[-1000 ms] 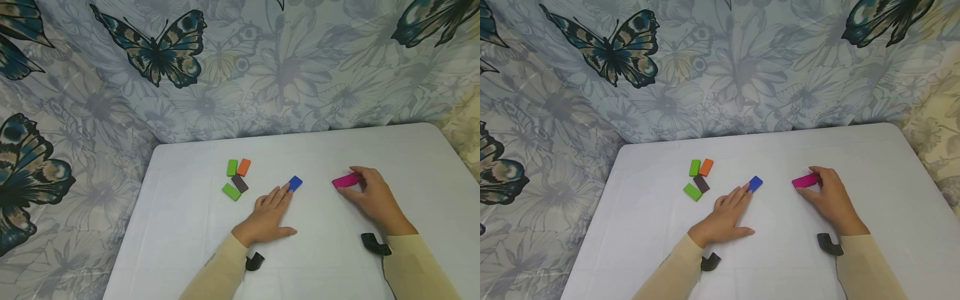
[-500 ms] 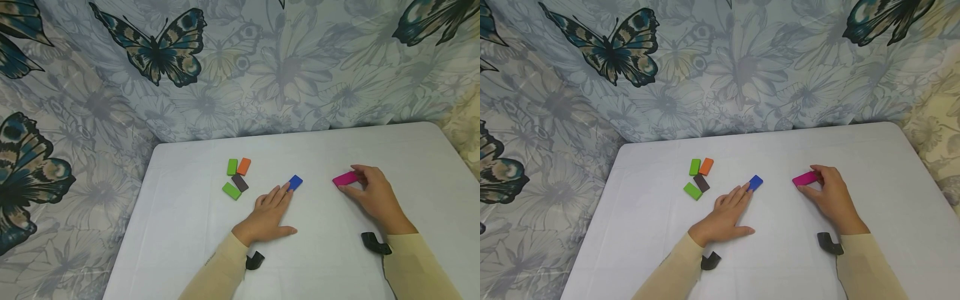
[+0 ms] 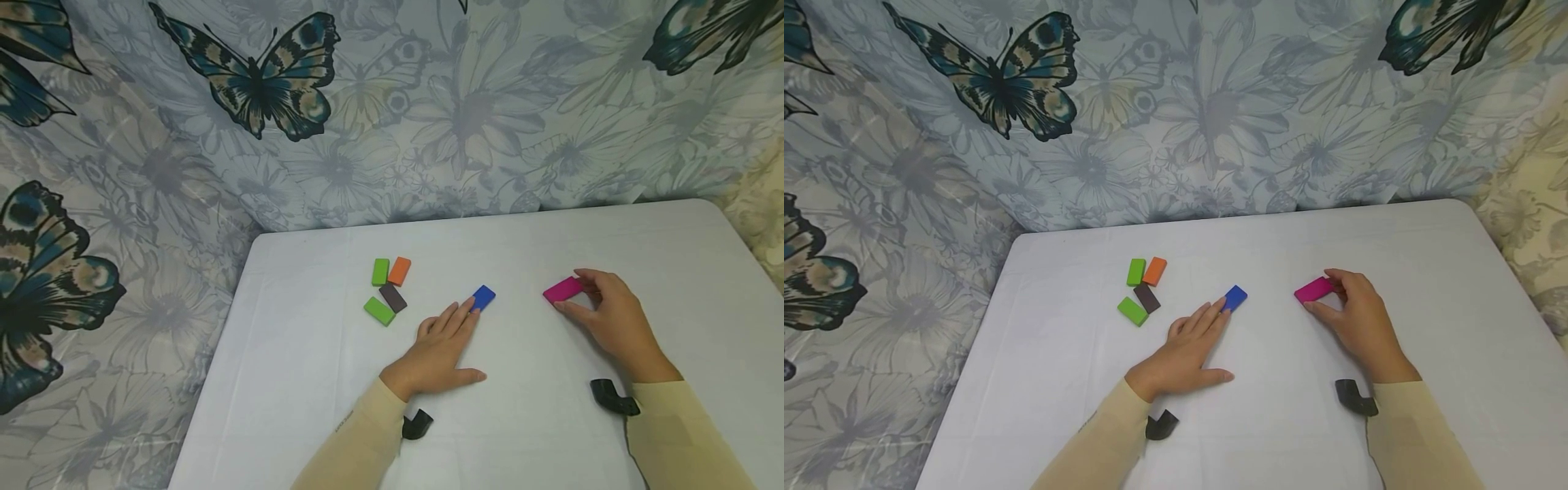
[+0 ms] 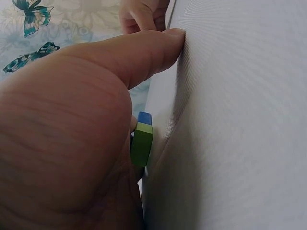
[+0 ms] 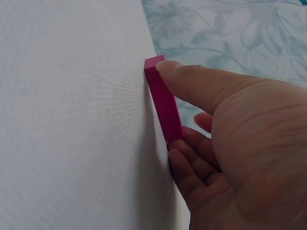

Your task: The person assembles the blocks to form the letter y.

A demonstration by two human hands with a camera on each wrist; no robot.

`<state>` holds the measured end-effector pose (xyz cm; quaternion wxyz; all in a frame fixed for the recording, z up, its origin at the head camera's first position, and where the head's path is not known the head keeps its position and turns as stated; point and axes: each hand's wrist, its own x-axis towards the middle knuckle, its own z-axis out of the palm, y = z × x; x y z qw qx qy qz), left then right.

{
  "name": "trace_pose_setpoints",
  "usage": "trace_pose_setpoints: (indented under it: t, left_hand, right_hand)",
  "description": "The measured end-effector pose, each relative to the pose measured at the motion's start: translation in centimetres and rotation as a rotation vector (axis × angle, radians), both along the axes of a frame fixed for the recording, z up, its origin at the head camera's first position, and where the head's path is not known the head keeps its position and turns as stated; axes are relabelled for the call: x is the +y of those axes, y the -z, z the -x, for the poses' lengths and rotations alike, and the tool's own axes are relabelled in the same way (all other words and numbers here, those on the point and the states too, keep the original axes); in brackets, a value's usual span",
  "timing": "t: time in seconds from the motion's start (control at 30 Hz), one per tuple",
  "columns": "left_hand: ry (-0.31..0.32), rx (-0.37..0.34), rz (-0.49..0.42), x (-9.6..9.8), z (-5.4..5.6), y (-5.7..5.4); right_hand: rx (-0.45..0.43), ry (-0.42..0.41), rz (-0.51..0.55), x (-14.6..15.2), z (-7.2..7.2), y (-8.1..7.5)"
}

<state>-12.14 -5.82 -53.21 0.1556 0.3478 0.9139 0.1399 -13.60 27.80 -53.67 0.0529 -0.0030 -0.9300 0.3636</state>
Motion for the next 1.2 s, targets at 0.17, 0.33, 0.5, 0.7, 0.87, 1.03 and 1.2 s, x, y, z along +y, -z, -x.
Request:
trace_pose_setpoints:
  t: [0.17, 0.33, 0.5, 0.7, 0.87, 1.03, 1.2]
  left_hand:
    - [-0.002, -0.002, 0.002, -0.02, -0.04, -0.15]
    - [-0.004, -0.003, 0.002, -0.07, -0.05, -0.21]
    - [-0.003, 0.001, -0.002, -0.09, -0.02, -0.15]
    - [-0.004, -0.005, -0.015, -0.09, -0.06, -0.25]
    - [-0.002, -0.003, -0.019, -0.06, -0.08, -0.33]
    - [-0.002, -0.003, -0.019, -0.03, -0.1, -0.38]
    - [-0.004, -0.004, -0.021, -0.02, -0.12, -0.33]
  right_hand:
    - [-0.006, -0.005, -0.011, 0.02, 0.06, 0.13]
    - [-0.004, -0.021, -0.022, 0.08, 0.19, 0.2]
    - [0.013, -0.032, -0.022, 0.06, 0.21, 0.09]
    - [0.005, -0.037, -0.014, 0.09, 0.3, 0.23]
    - [0.006, -0.035, -0.008, 0.03, 0.27, 0.3]
    - [0.008, -0.036, -0.013, -0.06, 0.15, 0.22]
    - [0.011, -0.04, -0.022, -0.04, 0.12, 0.2]
